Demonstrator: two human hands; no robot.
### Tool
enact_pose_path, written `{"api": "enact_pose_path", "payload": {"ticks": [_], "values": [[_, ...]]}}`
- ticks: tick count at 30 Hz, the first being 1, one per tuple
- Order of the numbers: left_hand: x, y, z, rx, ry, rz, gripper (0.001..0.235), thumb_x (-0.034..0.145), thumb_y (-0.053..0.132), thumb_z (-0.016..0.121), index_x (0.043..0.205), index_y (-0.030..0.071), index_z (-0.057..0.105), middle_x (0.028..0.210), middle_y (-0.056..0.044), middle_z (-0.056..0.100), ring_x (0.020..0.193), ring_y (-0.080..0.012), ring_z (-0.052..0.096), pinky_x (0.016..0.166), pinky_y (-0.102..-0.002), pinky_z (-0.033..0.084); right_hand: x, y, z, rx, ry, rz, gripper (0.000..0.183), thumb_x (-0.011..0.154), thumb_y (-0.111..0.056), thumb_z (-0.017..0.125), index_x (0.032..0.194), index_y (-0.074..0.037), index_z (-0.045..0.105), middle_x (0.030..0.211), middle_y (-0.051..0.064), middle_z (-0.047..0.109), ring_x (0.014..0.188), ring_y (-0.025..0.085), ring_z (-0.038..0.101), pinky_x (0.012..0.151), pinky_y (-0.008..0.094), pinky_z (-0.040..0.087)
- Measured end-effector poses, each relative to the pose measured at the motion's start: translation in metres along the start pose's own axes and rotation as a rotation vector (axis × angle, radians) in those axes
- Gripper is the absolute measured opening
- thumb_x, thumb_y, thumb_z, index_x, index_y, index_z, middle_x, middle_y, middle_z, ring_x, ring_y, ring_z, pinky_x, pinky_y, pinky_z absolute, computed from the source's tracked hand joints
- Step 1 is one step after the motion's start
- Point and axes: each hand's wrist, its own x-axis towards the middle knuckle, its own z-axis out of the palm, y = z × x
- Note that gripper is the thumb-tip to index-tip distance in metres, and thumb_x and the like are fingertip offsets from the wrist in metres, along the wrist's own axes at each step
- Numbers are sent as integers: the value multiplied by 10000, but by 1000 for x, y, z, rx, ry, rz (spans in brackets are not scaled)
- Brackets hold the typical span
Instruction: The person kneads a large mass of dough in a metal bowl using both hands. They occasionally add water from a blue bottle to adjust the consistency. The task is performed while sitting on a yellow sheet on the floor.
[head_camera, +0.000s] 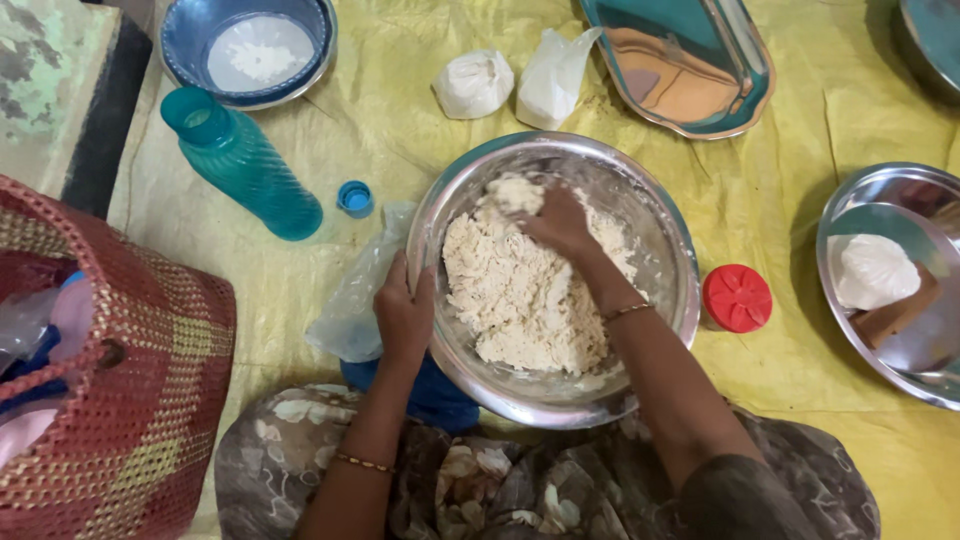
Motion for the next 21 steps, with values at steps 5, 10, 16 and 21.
{"api": "enact_pose_path", "payload": {"ticks": [5,10,16,21], "values": [[-2,-3,7,-80,75,63,496,982,194,693,1332,-143,593,1194,-320,695,1076,-367,719,883,-397,558,-24,-93,-16,-253,-332,-38,771,845,-697,697,1085,35,685,1155,174,687,1064,338,686,822,444,597],[-3,3,9,-434,34,-87,358,986,120,662,1286,-74,649,1058,-145,750,911,-145,669,800,-304,538,-89,-111,3,-203,-130,-513,687,664,-571,711,1252,-215,726,1338,168,582,1199,372,556,927,584,467],[-2,13,2,-391,28,-72,356,983,133,659,1283,-58,654,1066,-137,746,896,-159,678,784,-314,540,-179,-59,-2,-416,-91,-732,676,739,-584,729,1367,-349,644,1552,132,411,1455,370,351,1118,770,263],[0,16,-3,-201,11,-15,397,945,182,695,1265,-50,664,1040,-197,753,904,-273,729,810,-368,554,-210,-9,-30,-469,-358,-332,859,695,-529,770,1490,-419,464,1685,126,183,1525,409,233,987,544,491]]}}
